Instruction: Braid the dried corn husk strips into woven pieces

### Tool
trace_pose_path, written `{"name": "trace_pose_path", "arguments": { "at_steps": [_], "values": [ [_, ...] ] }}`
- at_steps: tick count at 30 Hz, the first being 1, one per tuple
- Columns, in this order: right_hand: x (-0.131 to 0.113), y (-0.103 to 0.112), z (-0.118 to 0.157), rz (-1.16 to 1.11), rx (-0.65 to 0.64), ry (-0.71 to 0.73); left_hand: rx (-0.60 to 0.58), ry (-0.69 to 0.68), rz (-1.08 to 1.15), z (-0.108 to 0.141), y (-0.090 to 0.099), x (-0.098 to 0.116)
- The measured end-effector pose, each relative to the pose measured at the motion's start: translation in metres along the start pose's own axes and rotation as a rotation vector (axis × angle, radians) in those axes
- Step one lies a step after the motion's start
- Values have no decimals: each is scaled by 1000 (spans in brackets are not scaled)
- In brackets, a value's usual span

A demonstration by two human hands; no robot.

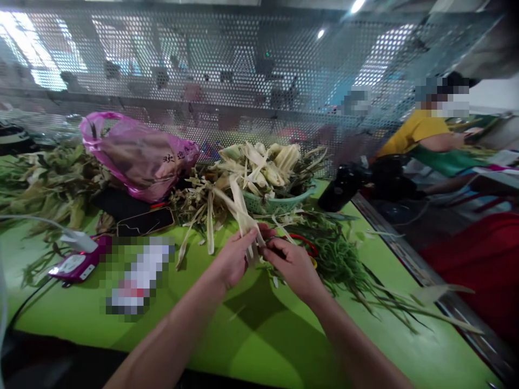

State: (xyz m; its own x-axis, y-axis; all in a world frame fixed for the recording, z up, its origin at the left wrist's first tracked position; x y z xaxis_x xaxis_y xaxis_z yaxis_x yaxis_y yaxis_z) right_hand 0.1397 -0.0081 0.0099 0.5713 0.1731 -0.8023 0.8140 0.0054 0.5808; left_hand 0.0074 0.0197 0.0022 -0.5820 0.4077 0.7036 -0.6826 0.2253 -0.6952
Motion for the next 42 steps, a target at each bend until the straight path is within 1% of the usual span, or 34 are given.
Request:
{"name": "trace_pose_path", "arguments": {
  "at_steps": [4,6,10,15,18,20,24,31,36,42],
  "values": [
    [3,-4,-3,-85,-3,-4,-15,1,-7,2,-4,1],
    [3,-6,-4,-183,-19,-18,-31,-7,-7,2,-5,1],
    [1,-9,-3,-394,-85,-95,-60,-14,-4,2,-6,-1],
    [0,-14,-1,-516,-149,-174,-44,-9,-12,2,-6,-2],
    [1,-12,-1,-535,-131,-192,-57,-2,-3,1,-5,-2],
    [2,-11,-1,-529,-126,-193,-45,-5,0,0,-2,-1],
    [1,-11,0,-513,-176,-167,0,-13,-9,1,1,2],
    [-2,-17,0,-446,-187,-116,32,-57,-43,2,-6,1],
    [0,-18,0,-456,-188,-144,7,-50,-56,2,-4,1],
    [-3,-19,2,-459,-283,-119,35,-61,-41,1,2,5]
  ]
}}
Point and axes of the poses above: each hand's wrist, its own z-axis away from the middle knuckle, its own y-axis out of the back of the hand, x = y × z, the point moved 2 cm from there along -z, towards the middle knuckle, and after that the axes turned 1 degree about -x, right-handed, at the moved point
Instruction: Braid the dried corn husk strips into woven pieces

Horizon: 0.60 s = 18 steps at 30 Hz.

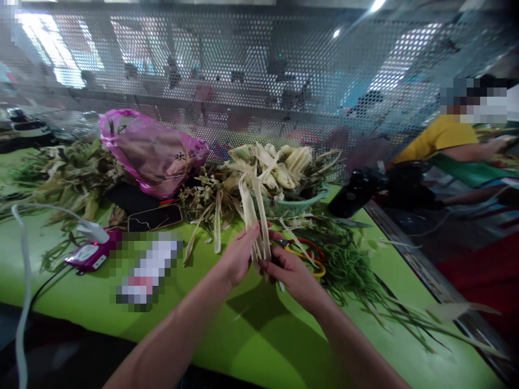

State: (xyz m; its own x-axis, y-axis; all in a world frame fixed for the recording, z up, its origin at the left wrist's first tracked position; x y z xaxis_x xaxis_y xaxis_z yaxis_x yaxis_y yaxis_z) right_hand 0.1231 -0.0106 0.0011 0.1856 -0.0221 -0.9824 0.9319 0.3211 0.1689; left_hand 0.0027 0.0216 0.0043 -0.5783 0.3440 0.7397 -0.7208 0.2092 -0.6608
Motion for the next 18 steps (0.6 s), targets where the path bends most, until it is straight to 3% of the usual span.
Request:
{"name": "trace_pose_path", "arguments": {
  "at_steps": [5,9,18],
  "values": [
    [2,-4,-2,-7,-46,-14,-23,-40,69,-3,1,-5],
    [-1,-4,-1,3,-68,57,-6,-91,168,-5,4,-3],
    [-7,2,3,541,63,135,28,-64,278,-5,7,11]
  ]
}}
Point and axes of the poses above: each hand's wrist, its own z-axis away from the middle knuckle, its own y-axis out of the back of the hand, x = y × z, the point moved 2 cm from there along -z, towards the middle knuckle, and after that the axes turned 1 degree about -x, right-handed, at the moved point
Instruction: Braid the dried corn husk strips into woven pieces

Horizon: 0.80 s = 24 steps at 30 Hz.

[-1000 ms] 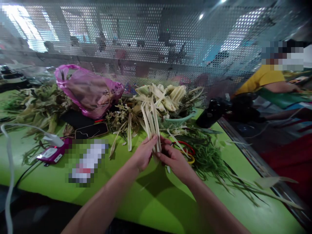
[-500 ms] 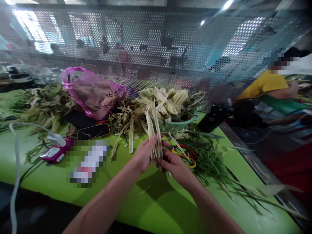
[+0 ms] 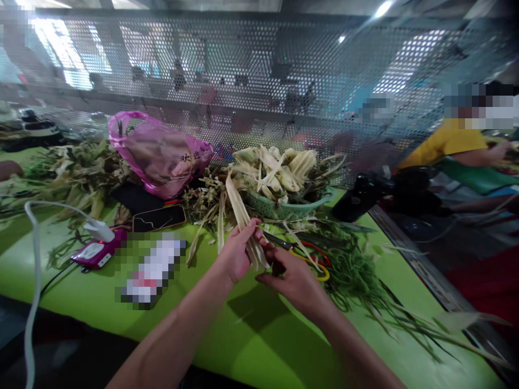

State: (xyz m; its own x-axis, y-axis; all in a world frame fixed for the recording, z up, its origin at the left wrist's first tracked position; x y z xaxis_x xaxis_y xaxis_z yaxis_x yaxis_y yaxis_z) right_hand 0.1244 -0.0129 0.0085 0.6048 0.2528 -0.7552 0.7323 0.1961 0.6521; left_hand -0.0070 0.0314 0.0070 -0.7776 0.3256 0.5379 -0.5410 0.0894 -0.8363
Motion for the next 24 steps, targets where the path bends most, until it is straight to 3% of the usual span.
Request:
{"name": "trace_pose_path", "arguments": {
  "at_steps": [4,9,24],
  "values": [
    [0,-1,0,4,18,14,8,7,-2,0,1,0],
    [-5,3,0,-163,-9,17,19,-2,4,-1,3,5],
    [3,-2,-4,-407,-1,-113,-48,19,-18,0,3,0]
  ]
}}
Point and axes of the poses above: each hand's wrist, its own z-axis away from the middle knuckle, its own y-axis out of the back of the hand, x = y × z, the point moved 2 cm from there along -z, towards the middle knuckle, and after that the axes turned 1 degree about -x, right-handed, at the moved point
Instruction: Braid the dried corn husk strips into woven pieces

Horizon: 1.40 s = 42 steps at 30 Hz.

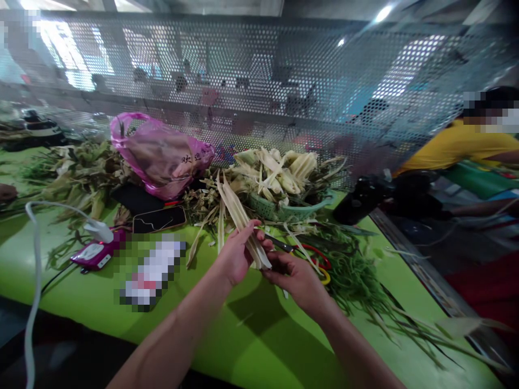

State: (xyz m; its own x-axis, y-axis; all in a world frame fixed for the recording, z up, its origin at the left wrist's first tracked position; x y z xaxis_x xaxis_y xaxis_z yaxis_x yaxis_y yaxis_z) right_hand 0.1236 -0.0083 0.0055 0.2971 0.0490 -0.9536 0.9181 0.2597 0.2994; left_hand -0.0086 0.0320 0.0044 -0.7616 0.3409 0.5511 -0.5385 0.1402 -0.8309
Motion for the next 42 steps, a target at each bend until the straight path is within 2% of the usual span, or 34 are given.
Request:
{"name": "trace_pose_path", "arguments": {
  "at_steps": [10,17,21,26,32,39,42],
  "values": [
    [4,-4,0,-167,50,-44,33,31,-65,-1,1,-1],
    [5,1,0,-95,133,29,55,47,-131,0,2,-2],
    [2,3,3,-28,178,54,36,8,-99,0,1,-1],
    [2,2,3,-5,121,43,12,-15,-51,-2,4,-3],
    [-1,1,4,-118,32,-8,22,6,-45,0,1,-2],
    [1,4,6,-153,62,-38,22,43,-67,6,-6,0],
    [3,4,7,-178,25,-27,14,39,-69,6,-5,0]
  ]
}}
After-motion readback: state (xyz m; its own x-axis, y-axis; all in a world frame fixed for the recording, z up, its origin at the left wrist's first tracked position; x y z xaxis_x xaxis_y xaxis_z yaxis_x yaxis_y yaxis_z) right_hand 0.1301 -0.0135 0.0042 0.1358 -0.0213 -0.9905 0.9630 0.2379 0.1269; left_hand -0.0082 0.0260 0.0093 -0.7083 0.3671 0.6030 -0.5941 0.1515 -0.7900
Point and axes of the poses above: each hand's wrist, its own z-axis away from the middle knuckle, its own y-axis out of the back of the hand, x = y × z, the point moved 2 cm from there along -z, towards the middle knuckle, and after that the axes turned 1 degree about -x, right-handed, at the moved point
